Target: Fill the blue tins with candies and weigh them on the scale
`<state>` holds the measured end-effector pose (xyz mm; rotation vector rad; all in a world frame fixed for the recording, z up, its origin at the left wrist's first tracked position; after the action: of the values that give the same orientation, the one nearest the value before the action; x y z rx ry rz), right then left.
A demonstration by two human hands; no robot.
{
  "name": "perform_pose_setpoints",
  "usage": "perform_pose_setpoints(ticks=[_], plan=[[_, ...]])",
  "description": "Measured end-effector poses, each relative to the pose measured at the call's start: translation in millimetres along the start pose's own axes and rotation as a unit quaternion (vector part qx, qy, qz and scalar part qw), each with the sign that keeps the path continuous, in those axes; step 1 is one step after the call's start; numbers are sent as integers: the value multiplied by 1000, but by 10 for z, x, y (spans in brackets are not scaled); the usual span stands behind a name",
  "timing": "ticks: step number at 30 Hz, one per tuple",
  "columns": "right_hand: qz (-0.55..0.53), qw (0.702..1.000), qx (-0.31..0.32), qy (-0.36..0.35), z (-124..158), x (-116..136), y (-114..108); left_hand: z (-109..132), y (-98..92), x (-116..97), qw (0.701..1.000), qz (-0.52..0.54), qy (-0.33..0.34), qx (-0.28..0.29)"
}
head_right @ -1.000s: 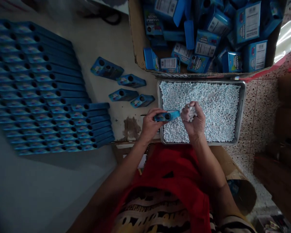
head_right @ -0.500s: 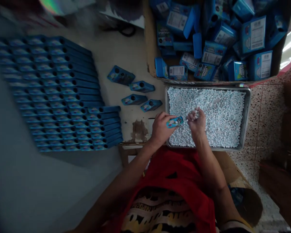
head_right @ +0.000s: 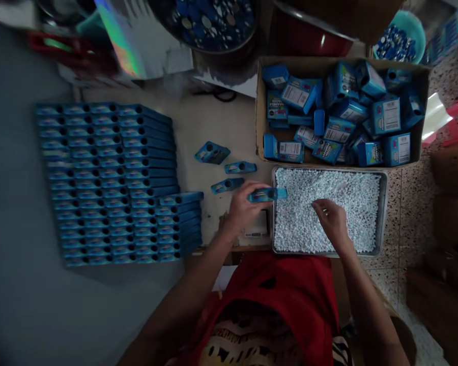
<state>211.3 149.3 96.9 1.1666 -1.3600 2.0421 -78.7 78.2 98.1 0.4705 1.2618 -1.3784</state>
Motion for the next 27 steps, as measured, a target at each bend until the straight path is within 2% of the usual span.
perform_pose_setpoints(ticks=[2,4,6,8,11,13,14,16,18,20,22,24,26,27], plan=[[-66,997,-31,-31,-267,329,-19,-186,-413,-104,998,-7,17,-63],[-75,992,-74,-76,-638,596,29,-461,-909,-132,988,-30,22,-147],[-78,987,-82,-111,-1129,745,244,-835,-1380,-57,973,-55,10,-226],[-80,989,-13,-123,-1699,786,651,-1295,-1695,119,964,-88,-23,-249],[-15,993,89,-75,-2439,693,1254,-1928,-1855,528,965,-124,-109,-202],[-4,990,136,-47,-2715,630,1505,-2143,-1848,800,965,-136,-156,-164],[-4,988,152,-33,-2776,601,1569,-2171,-1839,911,965,-137,-169,-150],[-4,985,173,-6,-2774,540,1595,-2080,-1852,1062,966,-127,-175,-145],[3,984,178,20,-2687,471,1535,-1829,-1926,1102,963,-115,-161,-181],[26,987,157,24,-2620,417,1430,-1474,-2003,1010,956,-112,-122,-241],[40,993,109,20,-2600,386,1291,-1087,-1972,802,951,-112,-62,-280],[-12,998,53,15,-2581,398,1109,-737,-1777,557,955,-90,-11,-281],[-146,989,7,6,-2483,465,876,-463,-1443,355,964,-39,-3,-262],[-222,975,-2,2,-2382,518,754,-361,-1234,286,970,3,-16,-244]])
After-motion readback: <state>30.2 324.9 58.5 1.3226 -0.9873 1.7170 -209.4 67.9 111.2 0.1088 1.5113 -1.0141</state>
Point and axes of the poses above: each hand's wrist, its own z-axis away from the middle knuckle, its own y-axis out of the palm, x = y × z, the point moved 6 cm from there along -z, towards the middle knuckle, and after that the axes turned 14 degrees about -y, right-handed, at the moved point
